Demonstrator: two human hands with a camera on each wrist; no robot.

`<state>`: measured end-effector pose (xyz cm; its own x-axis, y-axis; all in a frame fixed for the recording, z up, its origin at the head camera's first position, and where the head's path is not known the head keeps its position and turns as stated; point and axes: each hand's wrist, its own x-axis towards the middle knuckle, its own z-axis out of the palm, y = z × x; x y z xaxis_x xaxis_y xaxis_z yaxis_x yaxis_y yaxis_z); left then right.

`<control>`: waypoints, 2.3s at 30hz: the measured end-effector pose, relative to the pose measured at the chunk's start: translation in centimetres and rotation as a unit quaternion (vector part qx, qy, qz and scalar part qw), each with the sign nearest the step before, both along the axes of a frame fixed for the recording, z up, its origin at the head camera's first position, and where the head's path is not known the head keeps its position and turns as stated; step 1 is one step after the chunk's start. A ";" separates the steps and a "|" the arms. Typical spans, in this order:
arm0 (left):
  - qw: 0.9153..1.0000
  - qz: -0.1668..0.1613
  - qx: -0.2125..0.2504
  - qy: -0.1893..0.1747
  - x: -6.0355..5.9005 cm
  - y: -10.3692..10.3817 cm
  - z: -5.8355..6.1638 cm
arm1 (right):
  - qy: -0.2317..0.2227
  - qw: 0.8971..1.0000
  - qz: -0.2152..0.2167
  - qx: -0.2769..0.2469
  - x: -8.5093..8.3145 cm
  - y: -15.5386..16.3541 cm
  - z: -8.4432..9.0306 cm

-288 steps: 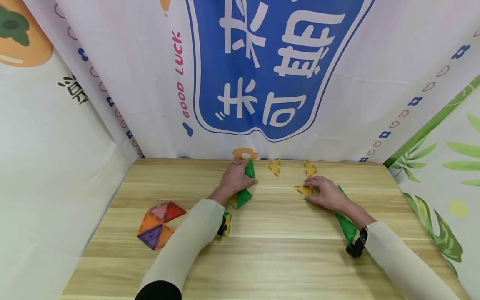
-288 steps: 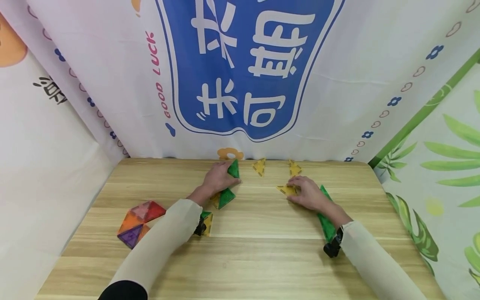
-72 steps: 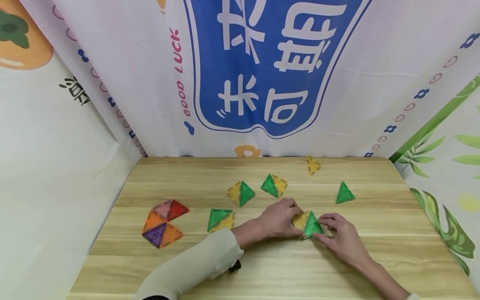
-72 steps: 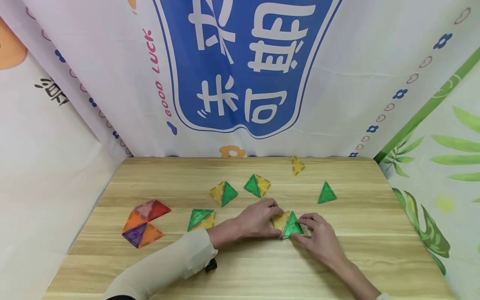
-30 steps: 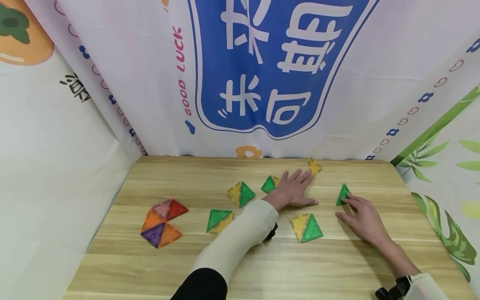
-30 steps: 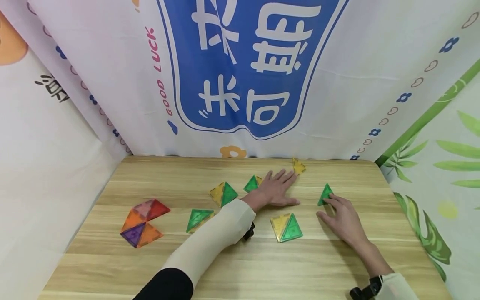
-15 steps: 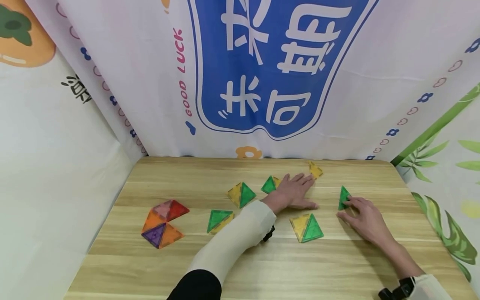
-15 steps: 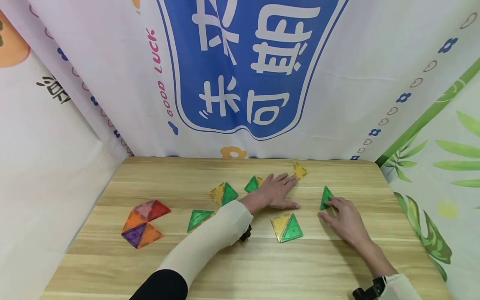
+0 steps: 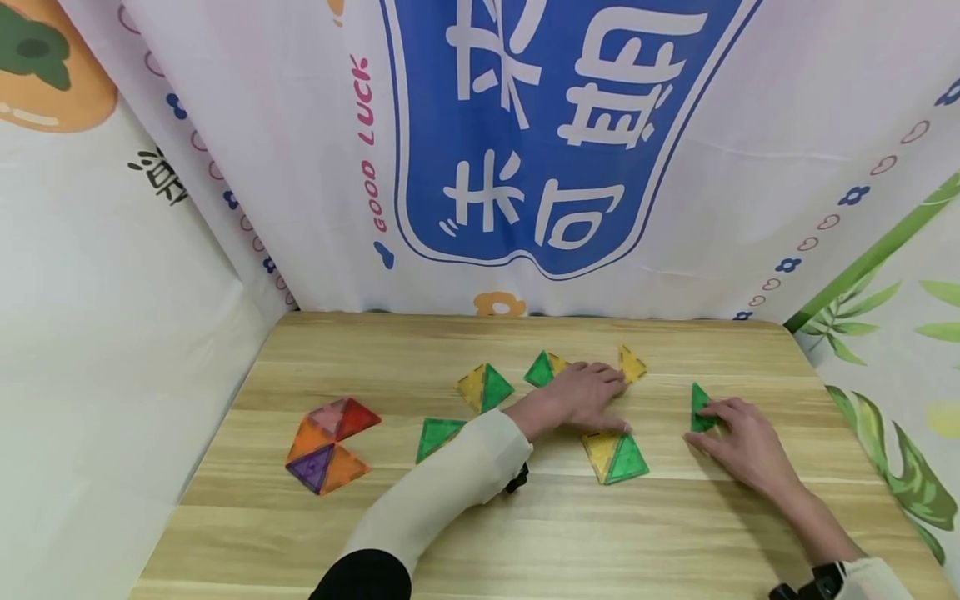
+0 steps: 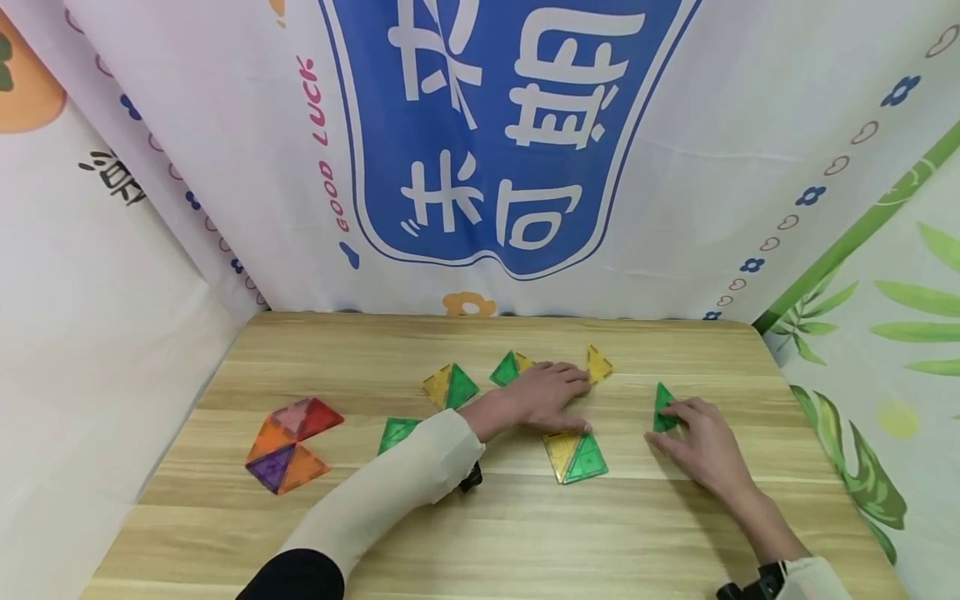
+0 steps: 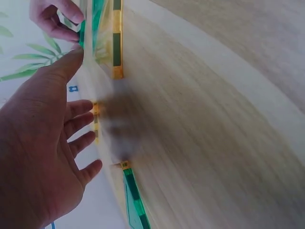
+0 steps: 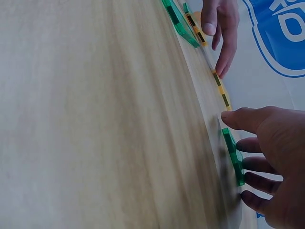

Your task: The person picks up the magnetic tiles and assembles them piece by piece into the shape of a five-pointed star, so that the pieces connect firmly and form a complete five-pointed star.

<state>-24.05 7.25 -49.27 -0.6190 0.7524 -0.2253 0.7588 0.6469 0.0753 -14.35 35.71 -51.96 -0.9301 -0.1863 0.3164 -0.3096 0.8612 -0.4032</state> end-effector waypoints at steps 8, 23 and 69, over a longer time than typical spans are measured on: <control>0.997 -0.027 0.067 -0.009 -0.8 0.0 0.1 | 0.014 0.999 -0.014 -0.028 0.3 -0.1 -0.3; 0.997 0.010 0.035 -0.064 -1.9 1.8 0.0 | -0.003 0.999 -0.022 -0.034 0.2 -0.2 -0.5; 0.989 -0.064 0.060 -0.120 -2.5 0.5 0.9 | -0.014 0.999 -0.016 -0.032 -0.3 0.4 -0.4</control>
<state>-26.52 7.70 -48.41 -0.4562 0.8513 -0.2591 0.7846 0.5222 0.3342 -14.65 36.09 -52.32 -0.9439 -0.1371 0.3005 -0.2705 0.8430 -0.4650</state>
